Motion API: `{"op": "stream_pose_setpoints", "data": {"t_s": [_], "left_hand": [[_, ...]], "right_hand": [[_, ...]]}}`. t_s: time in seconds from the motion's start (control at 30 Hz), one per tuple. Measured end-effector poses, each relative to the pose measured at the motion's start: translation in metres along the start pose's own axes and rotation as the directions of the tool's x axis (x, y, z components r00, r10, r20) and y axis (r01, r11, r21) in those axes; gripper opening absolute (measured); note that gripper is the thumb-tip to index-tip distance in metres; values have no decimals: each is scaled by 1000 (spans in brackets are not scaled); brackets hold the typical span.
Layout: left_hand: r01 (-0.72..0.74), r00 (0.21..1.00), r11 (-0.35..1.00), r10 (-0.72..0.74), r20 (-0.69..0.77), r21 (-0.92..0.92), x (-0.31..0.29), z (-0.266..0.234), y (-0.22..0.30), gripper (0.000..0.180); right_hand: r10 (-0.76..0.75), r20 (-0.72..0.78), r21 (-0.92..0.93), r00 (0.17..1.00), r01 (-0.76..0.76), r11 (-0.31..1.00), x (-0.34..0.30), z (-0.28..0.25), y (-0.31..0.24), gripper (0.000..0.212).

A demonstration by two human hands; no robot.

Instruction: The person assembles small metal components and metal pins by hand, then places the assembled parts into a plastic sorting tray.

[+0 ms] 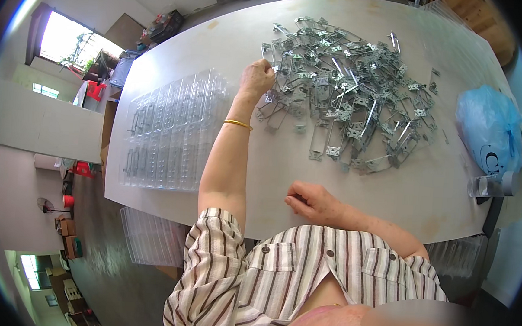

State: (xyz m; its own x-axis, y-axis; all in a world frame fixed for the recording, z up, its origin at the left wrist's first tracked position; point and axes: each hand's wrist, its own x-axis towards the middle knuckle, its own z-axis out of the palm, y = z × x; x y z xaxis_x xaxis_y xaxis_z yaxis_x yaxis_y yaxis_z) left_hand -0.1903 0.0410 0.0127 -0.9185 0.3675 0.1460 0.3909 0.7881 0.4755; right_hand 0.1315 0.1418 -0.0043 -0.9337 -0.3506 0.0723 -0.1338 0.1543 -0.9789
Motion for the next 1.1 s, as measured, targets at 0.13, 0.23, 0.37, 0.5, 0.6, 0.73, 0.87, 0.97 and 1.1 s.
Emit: {"op": "stream_pose_setpoints", "data": {"t_s": [0.13,0.23,0.37,0.5,0.6,0.73,0.87,0.97,1.1], "left_hand": [[-78,994,984,90,-68,160,-3,-1,0,19],[-229,958,944,262,-116,238,-8,-1,1,13],[-268,957,899,291,-14,347,-11,-3,0,15],[-224,967,819,256,13,528,-11,-7,-6,18],[-186,967,788,251,-30,587,-13,-8,-1,18],[-220,959,774,283,-13,593,-17,-20,8,21],[-177,970,750,243,-17,637,-19,-26,26,19],[-94,982,711,180,-51,697,-20,-28,30,16],[-51,996,715,92,-22,697,-21,-28,32,14]], "right_hand": [[7,3,9,1000,-7,1000,-1,0,1,15],[-12,-3,-11,1000,12,1000,1,-1,1,16],[-16,-9,-12,1000,16,1000,0,0,3,16],[0,4,16,1000,0,1000,0,2,1,17],[-6,0,13,1000,6,1000,0,2,2,16],[-14,-5,15,1000,14,1000,0,2,3,16],[-30,-22,8,999,30,1000,0,2,5,16],[-30,-5,6,1000,30,1000,1,2,6,15],[-44,-11,-6,999,44,999,1,3,7,15]]}}
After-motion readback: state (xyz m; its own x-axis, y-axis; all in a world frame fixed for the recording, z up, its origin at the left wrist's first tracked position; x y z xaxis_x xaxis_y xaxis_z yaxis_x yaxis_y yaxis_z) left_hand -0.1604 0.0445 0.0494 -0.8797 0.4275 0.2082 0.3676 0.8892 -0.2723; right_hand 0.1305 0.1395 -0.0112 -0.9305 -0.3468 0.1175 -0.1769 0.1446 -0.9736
